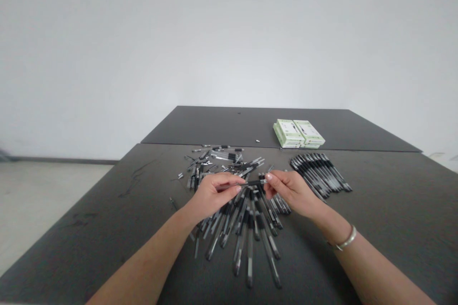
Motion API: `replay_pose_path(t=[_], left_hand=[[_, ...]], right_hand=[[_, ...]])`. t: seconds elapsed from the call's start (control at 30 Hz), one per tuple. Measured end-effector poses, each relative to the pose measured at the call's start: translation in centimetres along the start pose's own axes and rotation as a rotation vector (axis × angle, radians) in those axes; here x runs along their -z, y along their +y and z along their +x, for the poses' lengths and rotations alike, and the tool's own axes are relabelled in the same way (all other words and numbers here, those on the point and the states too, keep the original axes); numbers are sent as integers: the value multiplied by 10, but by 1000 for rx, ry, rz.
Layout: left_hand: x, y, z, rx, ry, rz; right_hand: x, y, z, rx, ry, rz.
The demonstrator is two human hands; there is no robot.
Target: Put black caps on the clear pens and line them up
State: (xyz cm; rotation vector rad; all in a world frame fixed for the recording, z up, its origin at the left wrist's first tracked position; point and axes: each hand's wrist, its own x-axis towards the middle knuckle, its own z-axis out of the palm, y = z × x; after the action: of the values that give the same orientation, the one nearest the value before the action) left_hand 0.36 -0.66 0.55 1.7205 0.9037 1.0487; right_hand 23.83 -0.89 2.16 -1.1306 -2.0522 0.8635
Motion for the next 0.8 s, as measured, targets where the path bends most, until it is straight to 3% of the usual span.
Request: replay_pose_path(t=[0.33,0.63,0.8], left_hand=[[-1,1,0,28,23,-39],[-1,1,0,10,11,-20],[-1,1,0,22,12,-32]], right_hand=[[-2,1,0,48,86,80],[0,-1,0,55,8,-64],[0,0,-1,42,6,8]])
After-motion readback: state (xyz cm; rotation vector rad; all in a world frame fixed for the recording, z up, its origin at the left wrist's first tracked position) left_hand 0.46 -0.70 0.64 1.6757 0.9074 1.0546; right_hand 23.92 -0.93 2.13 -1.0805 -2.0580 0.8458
